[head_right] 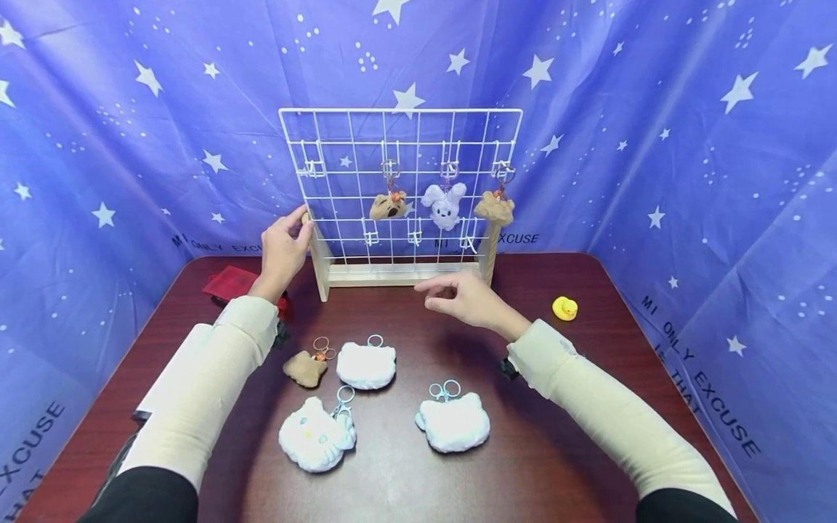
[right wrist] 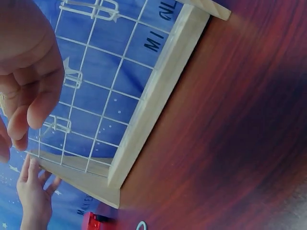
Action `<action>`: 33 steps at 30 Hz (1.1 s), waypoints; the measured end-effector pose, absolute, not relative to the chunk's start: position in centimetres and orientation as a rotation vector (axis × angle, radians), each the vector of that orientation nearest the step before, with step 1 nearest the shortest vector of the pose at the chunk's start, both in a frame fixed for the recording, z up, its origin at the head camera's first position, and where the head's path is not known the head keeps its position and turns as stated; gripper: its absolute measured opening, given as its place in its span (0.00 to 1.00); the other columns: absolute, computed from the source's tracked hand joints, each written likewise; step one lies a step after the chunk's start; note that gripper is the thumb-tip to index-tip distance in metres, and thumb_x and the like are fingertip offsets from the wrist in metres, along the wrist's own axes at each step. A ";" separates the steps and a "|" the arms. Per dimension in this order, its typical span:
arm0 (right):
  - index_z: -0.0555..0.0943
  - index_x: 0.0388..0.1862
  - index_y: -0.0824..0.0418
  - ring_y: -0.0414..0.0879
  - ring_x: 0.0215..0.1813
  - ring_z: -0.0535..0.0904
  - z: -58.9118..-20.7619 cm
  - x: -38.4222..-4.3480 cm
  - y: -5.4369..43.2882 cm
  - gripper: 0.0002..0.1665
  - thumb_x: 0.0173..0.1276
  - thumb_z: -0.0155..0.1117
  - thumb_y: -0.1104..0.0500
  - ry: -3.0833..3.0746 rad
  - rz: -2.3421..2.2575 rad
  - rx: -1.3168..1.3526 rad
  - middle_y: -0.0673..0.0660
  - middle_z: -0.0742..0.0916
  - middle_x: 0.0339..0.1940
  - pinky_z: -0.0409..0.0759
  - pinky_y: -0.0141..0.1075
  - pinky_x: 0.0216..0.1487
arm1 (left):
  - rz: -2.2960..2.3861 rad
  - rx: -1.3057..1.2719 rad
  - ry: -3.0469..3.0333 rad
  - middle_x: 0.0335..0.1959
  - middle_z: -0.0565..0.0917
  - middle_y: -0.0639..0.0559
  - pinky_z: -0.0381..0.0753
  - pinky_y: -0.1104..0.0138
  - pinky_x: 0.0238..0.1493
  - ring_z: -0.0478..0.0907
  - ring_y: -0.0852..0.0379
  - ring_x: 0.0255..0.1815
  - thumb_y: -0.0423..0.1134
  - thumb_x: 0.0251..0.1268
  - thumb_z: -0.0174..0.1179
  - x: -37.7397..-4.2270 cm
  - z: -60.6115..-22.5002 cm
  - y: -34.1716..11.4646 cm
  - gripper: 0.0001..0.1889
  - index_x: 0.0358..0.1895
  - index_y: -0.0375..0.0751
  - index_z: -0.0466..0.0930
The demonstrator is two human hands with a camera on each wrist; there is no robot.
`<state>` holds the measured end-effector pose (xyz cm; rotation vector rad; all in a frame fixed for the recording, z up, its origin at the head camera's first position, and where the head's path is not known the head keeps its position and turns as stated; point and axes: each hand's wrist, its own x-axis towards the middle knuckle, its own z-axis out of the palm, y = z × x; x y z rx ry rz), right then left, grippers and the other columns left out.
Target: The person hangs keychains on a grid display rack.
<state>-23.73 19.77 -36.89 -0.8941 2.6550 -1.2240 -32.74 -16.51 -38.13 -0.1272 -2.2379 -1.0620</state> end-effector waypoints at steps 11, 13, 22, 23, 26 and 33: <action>0.87 0.56 0.53 0.42 0.28 0.77 -38.8 -22.6 20.5 0.16 0.69 0.70 0.58 2.588 -1.137 -0.868 0.51 0.92 0.38 0.74 0.31 0.28 | -1.058 -0.124 -2.244 0.41 0.88 0.37 0.83 0.53 0.49 0.85 0.43 0.42 0.40 0.71 0.63 -32.7 -38.2 -16.6 0.19 0.63 0.47 0.83; 0.87 0.56 0.53 0.41 0.26 0.75 -39.2 -22.5 20.7 0.16 0.70 0.70 0.58 2.570 -1.144 -0.862 0.52 0.92 0.39 0.73 0.32 0.26 | -1.056 -0.126 -2.245 0.41 0.88 0.37 0.83 0.53 0.49 0.85 0.43 0.42 0.40 0.71 0.63 -32.7 -38.3 -16.6 0.19 0.63 0.47 0.83; 0.87 0.56 0.58 0.38 0.28 0.76 -41.0 -22.2 21.8 0.17 0.70 0.69 0.59 2.507 -1.102 -0.875 0.55 0.92 0.38 0.75 0.30 0.29 | -1.069 -0.134 -2.238 0.40 0.88 0.38 0.83 0.53 0.47 0.84 0.44 0.41 0.40 0.71 0.63 -32.6 -38.4 -16.5 0.19 0.63 0.48 0.83; 0.87 0.56 0.59 0.38 0.29 0.77 -41.2 -22.1 21.9 0.17 0.70 0.69 0.59 2.498 -1.101 -0.874 0.55 0.92 0.38 0.75 0.30 0.30 | -1.070 -0.134 -2.236 0.40 0.88 0.38 0.83 0.53 0.47 0.84 0.44 0.41 0.40 0.71 0.63 -32.6 -38.4 -16.5 0.19 0.63 0.48 0.84; 0.86 0.57 0.61 0.37 0.30 0.77 -41.9 -22.0 22.3 0.17 0.71 0.69 0.60 2.475 -1.099 -0.884 0.55 0.92 0.38 0.76 0.29 0.31 | -1.072 -0.130 -2.233 0.40 0.88 0.38 0.83 0.53 0.47 0.84 0.44 0.41 0.39 0.70 0.63 -32.6 -38.4 -16.6 0.19 0.63 0.47 0.84; 0.86 0.55 0.63 0.36 0.30 0.79 -42.7 -21.7 23.0 0.16 0.69 0.68 0.63 2.430 -1.093 -0.909 0.50 0.90 0.34 0.79 0.29 0.33 | -1.061 -0.148 -2.232 0.42 0.88 0.37 0.82 0.51 0.49 0.84 0.42 0.42 0.39 0.71 0.63 -32.6 -38.1 -16.6 0.19 0.63 0.47 0.83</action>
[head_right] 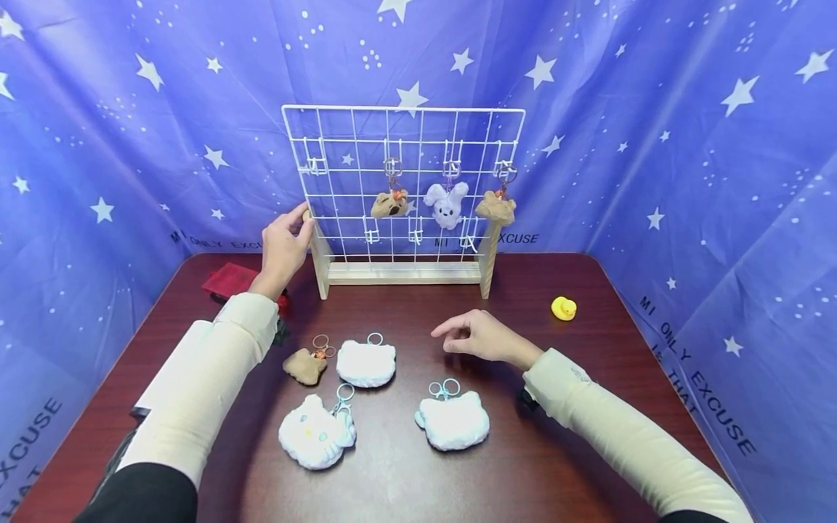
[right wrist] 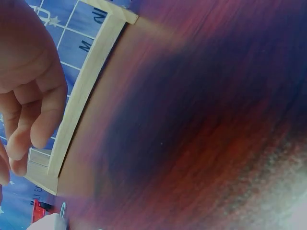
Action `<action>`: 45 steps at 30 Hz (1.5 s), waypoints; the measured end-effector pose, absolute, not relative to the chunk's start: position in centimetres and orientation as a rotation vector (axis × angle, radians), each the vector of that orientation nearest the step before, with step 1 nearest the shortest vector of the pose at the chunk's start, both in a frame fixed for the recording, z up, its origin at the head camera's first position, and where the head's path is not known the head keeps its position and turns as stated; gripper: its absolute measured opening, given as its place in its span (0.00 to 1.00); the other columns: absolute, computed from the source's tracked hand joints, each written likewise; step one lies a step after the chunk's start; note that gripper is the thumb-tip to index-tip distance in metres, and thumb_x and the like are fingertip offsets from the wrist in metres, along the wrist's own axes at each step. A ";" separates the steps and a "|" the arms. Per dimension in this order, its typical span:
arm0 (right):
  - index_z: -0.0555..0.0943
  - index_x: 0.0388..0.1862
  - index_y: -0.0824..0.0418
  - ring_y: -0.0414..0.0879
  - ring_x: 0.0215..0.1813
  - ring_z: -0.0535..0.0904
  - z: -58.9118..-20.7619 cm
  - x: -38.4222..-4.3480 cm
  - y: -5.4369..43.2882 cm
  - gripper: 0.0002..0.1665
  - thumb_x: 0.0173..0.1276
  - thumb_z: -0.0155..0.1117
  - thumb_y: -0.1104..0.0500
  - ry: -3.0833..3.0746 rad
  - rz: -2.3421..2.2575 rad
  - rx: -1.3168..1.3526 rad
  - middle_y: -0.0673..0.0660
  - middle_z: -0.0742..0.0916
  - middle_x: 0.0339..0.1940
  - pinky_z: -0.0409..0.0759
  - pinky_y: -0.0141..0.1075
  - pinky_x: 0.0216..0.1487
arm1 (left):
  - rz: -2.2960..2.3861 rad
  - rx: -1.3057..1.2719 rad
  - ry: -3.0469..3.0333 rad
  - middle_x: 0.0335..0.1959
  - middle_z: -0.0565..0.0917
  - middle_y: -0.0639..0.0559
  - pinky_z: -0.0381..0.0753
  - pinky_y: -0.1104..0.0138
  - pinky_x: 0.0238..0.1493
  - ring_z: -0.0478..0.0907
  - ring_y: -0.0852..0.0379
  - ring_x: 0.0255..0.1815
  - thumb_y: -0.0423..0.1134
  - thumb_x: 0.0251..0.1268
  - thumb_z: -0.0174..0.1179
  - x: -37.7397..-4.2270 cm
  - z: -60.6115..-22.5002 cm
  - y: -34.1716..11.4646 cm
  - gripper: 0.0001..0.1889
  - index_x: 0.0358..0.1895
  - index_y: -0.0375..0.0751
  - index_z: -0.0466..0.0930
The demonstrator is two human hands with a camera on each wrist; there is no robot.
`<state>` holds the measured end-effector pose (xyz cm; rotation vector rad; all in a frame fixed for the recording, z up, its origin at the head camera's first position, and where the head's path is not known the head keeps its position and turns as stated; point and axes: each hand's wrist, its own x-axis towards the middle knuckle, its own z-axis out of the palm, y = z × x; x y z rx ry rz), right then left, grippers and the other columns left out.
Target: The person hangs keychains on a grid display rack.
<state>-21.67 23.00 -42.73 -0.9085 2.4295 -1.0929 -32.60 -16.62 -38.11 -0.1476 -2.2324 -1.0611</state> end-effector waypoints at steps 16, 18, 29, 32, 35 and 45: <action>0.89 0.49 0.60 0.32 0.31 0.79 -45.0 -21.0 24.2 0.13 0.66 0.69 0.67 2.226 -0.980 -1.003 0.50 0.90 0.30 0.79 0.26 0.34 | -1.081 -0.124 -2.240 0.41 0.88 0.37 0.83 0.52 0.49 0.84 0.43 0.42 0.39 0.70 0.64 -32.6 -37.9 -16.5 0.19 0.63 0.48 0.83; 0.89 0.49 0.60 0.32 0.31 0.79 -45.2 -20.9 24.2 0.14 0.65 0.69 0.68 2.211 -0.967 -1.004 0.49 0.89 0.30 0.78 0.26 0.34 | -1.082 -0.128 -2.240 0.41 0.87 0.37 0.83 0.52 0.49 0.84 0.43 0.42 0.39 0.70 0.64 -32.6 -37.9 -16.5 0.19 0.63 0.47 0.84; 0.90 0.47 0.54 0.30 0.25 0.75 -46.0 -20.7 24.0 0.18 0.59 0.73 0.68 2.218 -0.864 -1.014 0.43 0.86 0.25 0.73 0.24 0.26 | -1.082 -0.138 -2.231 0.41 0.88 0.37 0.84 0.54 0.48 0.85 0.44 0.42 0.39 0.70 0.64 -32.7 -38.0 -16.5 0.19 0.62 0.47 0.84; 0.90 0.47 0.53 0.29 0.24 0.73 -46.1 -20.8 24.0 0.18 0.58 0.74 0.68 2.237 -0.837 -1.033 0.41 0.85 0.24 0.72 0.24 0.26 | -1.075 -0.135 -2.232 0.41 0.88 0.38 0.84 0.54 0.48 0.85 0.44 0.42 0.39 0.70 0.64 -32.7 -38.0 -16.5 0.19 0.63 0.47 0.84; 0.90 0.45 0.53 0.28 0.24 0.73 -46.3 -20.8 24.0 0.17 0.57 0.75 0.67 2.257 -0.821 -1.055 0.42 0.85 0.23 0.72 0.23 0.26 | -1.069 -0.132 -2.232 0.41 0.88 0.38 0.83 0.53 0.48 0.85 0.44 0.42 0.39 0.70 0.64 -32.7 -38.1 -16.5 0.19 0.62 0.47 0.84; 0.89 0.37 0.49 0.28 0.27 0.74 -46.3 -20.8 23.9 0.12 0.57 0.76 0.65 2.295 -0.775 -1.099 0.42 0.85 0.24 0.74 0.24 0.30 | -1.062 -0.129 -2.234 0.41 0.88 0.38 0.83 0.53 0.48 0.85 0.44 0.42 0.39 0.70 0.63 -32.7 -38.1 -16.5 0.19 0.63 0.48 0.84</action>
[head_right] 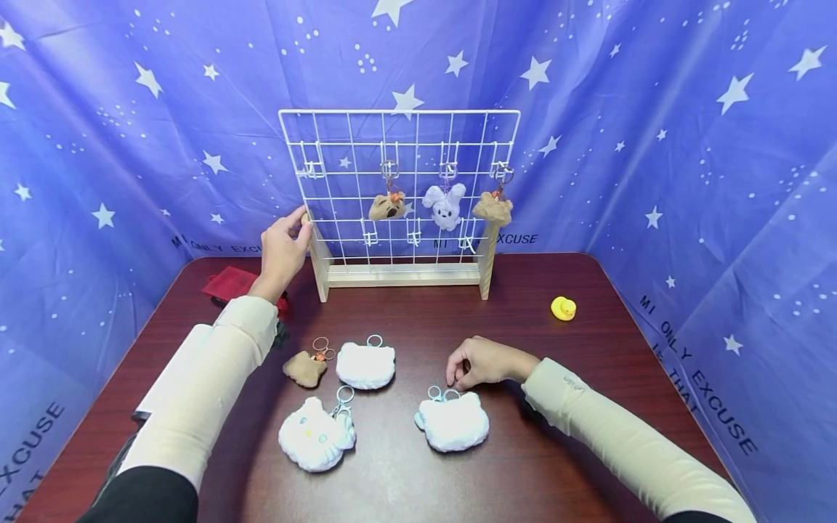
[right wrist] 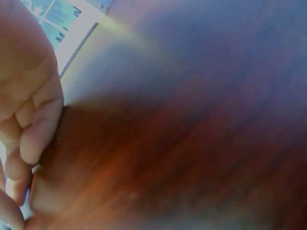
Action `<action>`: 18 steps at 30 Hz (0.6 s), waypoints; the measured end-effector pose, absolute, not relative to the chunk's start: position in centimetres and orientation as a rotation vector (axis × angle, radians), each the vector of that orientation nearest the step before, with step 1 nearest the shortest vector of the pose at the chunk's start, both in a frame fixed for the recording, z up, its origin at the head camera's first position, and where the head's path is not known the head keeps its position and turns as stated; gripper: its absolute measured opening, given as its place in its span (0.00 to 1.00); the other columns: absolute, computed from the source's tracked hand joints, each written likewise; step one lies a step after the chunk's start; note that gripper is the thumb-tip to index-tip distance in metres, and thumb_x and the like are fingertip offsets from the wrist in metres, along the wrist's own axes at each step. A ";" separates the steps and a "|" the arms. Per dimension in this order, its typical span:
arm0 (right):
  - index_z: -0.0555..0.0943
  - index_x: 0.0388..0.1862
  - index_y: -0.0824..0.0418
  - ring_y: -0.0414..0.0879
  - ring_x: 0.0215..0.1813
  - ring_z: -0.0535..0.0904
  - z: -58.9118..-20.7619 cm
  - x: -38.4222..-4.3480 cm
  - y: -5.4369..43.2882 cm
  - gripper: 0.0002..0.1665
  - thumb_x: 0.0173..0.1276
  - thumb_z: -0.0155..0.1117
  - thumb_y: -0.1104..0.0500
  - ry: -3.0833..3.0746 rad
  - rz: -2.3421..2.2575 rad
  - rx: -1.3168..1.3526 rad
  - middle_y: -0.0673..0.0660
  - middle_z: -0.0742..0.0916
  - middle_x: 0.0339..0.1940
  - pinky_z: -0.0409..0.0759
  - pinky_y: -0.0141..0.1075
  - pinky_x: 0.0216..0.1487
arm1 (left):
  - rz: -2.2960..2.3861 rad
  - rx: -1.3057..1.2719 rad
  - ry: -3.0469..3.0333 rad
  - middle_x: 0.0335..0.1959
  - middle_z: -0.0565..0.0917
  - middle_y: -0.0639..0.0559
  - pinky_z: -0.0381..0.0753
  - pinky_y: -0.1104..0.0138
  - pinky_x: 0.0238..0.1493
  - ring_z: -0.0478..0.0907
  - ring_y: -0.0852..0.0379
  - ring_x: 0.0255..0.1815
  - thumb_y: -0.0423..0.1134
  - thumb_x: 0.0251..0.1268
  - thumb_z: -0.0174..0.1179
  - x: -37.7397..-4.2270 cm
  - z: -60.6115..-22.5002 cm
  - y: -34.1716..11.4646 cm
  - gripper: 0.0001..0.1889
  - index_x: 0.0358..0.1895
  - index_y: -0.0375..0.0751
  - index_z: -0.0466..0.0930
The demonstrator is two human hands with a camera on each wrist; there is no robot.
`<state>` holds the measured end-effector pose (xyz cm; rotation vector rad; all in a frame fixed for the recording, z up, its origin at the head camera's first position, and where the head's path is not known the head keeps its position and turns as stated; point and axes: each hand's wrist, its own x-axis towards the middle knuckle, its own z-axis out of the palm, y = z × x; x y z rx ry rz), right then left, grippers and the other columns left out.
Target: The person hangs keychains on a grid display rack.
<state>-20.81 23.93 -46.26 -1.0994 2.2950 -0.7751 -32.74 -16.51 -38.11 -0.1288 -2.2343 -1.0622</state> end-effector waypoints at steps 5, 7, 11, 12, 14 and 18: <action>0.88 0.45 0.50 0.29 0.27 0.73 -45.8 -20.8 24.0 0.16 0.59 0.74 0.66 2.255 -0.761 -1.122 0.41 0.84 0.26 0.74 0.25 0.30 | -1.059 -0.135 -2.235 0.40 0.88 0.38 0.83 0.52 0.48 0.85 0.43 0.42 0.39 0.70 0.64 -32.7 -38.1 -16.5 0.19 0.62 0.48 0.84; 0.88 0.46 0.51 0.28 0.28 0.73 -45.8 -20.9 24.0 0.17 0.59 0.74 0.65 2.254 -0.758 -1.148 0.41 0.84 0.27 0.74 0.25 0.30 | -1.060 -0.137 -2.238 0.40 0.88 0.38 0.83 0.52 0.48 0.85 0.43 0.42 0.39 0.70 0.64 -32.7 -38.1 -16.5 0.19 0.62 0.47 0.84; 0.88 0.46 0.52 0.27 0.30 0.73 -45.8 -20.8 24.0 0.15 0.59 0.76 0.62 2.267 -0.758 -1.229 0.42 0.84 0.29 0.76 0.26 0.30 | -1.057 -0.131 -2.245 0.41 0.88 0.38 0.83 0.53 0.49 0.85 0.44 0.42 0.39 0.70 0.63 -32.7 -38.2 -16.5 0.19 0.63 0.48 0.84; 0.88 0.45 0.52 0.27 0.31 0.73 -45.8 -20.8 24.0 0.15 0.58 0.77 0.62 2.268 -0.764 -1.242 0.43 0.84 0.29 0.76 0.26 0.31 | -1.057 -0.131 -2.246 0.41 0.88 0.38 0.83 0.52 0.49 0.85 0.43 0.42 0.39 0.70 0.64 -32.7 -38.2 -16.5 0.19 0.63 0.48 0.84; 0.89 0.45 0.52 0.27 0.31 0.73 -45.9 -20.8 23.9 0.15 0.58 0.77 0.62 2.270 -0.773 -1.253 0.43 0.84 0.29 0.76 0.25 0.31 | -1.057 -0.132 -2.245 0.41 0.88 0.38 0.83 0.52 0.49 0.85 0.43 0.42 0.39 0.70 0.63 -32.8 -38.2 -16.5 0.19 0.63 0.47 0.84; 0.89 0.46 0.51 0.27 0.30 0.73 -46.0 -20.7 23.7 0.16 0.58 0.78 0.62 2.274 -0.779 -1.230 0.43 0.84 0.29 0.76 0.25 0.31 | -1.059 -0.140 -2.241 0.42 0.88 0.37 0.83 0.53 0.50 0.86 0.43 0.43 0.39 0.70 0.64 -32.8 -38.2 -16.5 0.19 0.62 0.47 0.84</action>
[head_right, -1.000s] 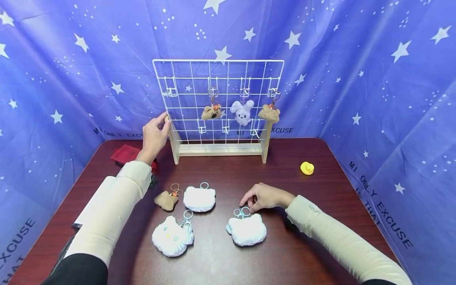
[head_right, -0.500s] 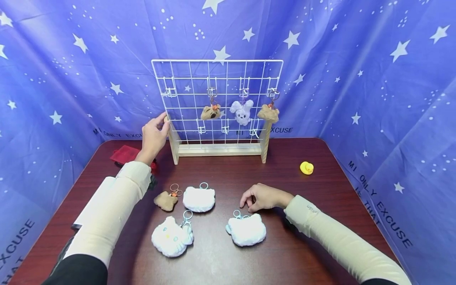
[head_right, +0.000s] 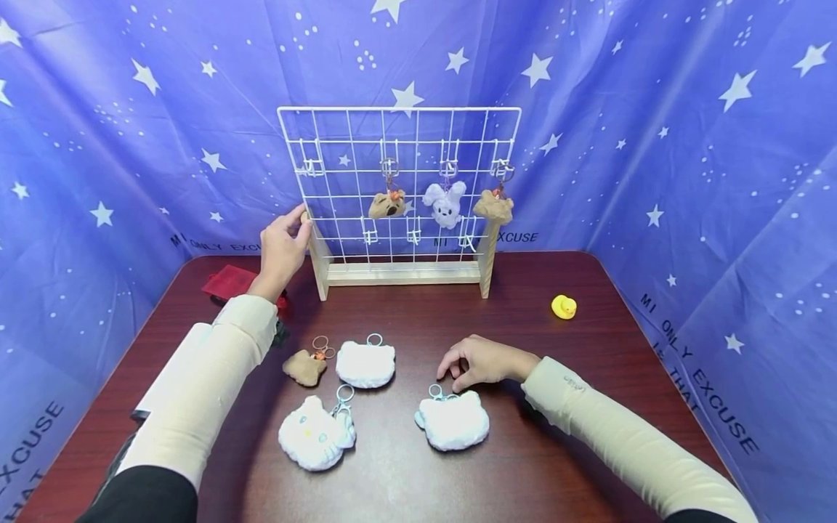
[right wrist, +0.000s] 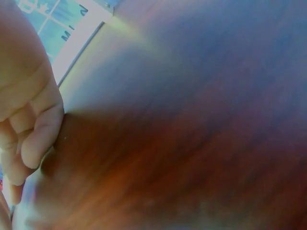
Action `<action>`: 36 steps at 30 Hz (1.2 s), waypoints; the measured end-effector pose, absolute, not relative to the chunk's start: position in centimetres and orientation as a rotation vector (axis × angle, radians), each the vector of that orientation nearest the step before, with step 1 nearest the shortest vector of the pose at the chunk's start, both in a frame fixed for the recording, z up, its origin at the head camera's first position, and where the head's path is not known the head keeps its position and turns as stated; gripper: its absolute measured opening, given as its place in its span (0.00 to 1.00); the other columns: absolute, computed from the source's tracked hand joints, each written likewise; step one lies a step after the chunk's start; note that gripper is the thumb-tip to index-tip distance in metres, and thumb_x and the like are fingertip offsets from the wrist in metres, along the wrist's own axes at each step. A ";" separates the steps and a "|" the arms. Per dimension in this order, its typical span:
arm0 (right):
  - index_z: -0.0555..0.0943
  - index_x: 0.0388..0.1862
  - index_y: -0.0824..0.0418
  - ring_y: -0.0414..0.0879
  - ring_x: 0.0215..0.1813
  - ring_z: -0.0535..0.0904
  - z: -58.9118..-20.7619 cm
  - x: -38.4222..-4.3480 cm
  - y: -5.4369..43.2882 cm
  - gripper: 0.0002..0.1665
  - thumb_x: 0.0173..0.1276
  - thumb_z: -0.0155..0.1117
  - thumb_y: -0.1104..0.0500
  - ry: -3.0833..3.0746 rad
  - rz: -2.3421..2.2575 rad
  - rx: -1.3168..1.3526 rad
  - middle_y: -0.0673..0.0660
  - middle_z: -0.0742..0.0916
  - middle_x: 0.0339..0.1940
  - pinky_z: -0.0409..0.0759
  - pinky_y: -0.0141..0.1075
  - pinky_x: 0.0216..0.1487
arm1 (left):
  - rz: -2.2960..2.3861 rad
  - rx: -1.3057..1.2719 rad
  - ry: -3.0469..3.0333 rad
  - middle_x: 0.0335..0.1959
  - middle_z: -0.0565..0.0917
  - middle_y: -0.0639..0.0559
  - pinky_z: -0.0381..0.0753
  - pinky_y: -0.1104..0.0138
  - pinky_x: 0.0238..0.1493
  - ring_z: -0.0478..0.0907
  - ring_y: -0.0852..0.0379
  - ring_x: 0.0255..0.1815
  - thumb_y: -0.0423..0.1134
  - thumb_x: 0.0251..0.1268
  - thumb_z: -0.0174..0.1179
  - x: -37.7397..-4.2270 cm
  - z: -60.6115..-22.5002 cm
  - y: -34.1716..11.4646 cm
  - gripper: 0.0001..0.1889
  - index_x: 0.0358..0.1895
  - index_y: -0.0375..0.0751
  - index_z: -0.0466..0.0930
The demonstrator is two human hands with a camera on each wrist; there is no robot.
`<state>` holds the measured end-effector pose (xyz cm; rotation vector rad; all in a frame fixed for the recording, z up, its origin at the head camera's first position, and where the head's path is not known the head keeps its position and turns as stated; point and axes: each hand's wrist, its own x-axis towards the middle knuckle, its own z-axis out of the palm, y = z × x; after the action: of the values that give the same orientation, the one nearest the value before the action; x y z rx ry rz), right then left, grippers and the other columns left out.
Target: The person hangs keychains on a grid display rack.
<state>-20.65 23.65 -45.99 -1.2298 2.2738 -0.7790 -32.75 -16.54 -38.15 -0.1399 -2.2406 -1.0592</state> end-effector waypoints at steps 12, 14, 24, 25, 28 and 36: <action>0.85 0.38 0.50 0.27 0.29 0.72 -45.7 -20.4 23.2 0.13 0.56 0.79 0.61 2.309 -0.679 -1.236 0.42 0.82 0.27 0.75 0.25 0.32 | -1.064 -0.129 -2.241 0.42 0.88 0.37 0.83 0.53 0.49 0.85 0.43 0.42 0.38 0.70 0.63 -32.8 -38.0 -16.6 0.19 0.63 0.46 0.84; 0.86 0.38 0.51 0.27 0.29 0.72 -45.7 -20.4 23.2 0.12 0.57 0.79 0.61 2.319 -0.687 -1.229 0.41 0.82 0.26 0.75 0.25 0.32 | -1.066 -0.130 -2.243 0.41 0.88 0.37 0.83 0.53 0.49 0.85 0.43 0.42 0.39 0.70 0.64 -32.8 -38.0 -16.6 0.19 0.63 0.46 0.84; 0.88 0.43 0.51 0.27 0.28 0.73 -45.8 -20.6 23.5 0.11 0.62 0.75 0.61 2.317 -0.754 -1.197 0.40 0.83 0.27 0.76 0.25 0.31 | -1.068 -0.142 -2.239 0.42 0.88 0.37 0.83 0.53 0.49 0.85 0.43 0.42 0.39 0.71 0.63 -32.7 -38.0 -16.5 0.19 0.63 0.46 0.83; 0.88 0.44 0.51 0.27 0.28 0.73 -45.7 -20.6 23.5 0.12 0.61 0.76 0.61 2.308 -0.752 -1.203 0.40 0.84 0.27 0.76 0.25 0.31 | -1.069 -0.142 -2.239 0.42 0.88 0.37 0.83 0.54 0.49 0.85 0.43 0.42 0.39 0.70 0.64 -32.7 -38.0 -16.5 0.19 0.63 0.46 0.83; 0.88 0.46 0.51 0.27 0.29 0.73 -45.8 -20.6 23.6 0.16 0.58 0.78 0.60 2.293 -0.731 -1.229 0.42 0.84 0.28 0.76 0.25 0.31 | -1.072 -0.143 -2.236 0.41 0.88 0.37 0.84 0.54 0.49 0.85 0.43 0.42 0.39 0.70 0.64 -32.7 -38.1 -16.5 0.19 0.63 0.46 0.83; 0.87 0.40 0.49 0.28 0.31 0.73 -46.0 -20.5 23.5 0.16 0.54 0.80 0.61 2.336 -0.669 -1.337 0.44 0.82 0.28 0.74 0.24 0.32 | -1.072 -0.150 -2.221 0.41 0.88 0.37 0.83 0.53 0.48 0.85 0.43 0.41 0.38 0.70 0.64 -32.7 -38.1 -16.5 0.19 0.62 0.45 0.84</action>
<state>-20.48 23.52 -45.98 -1.3371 2.3363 -0.6689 -32.72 -16.49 -38.13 -0.1501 -2.2211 -1.0722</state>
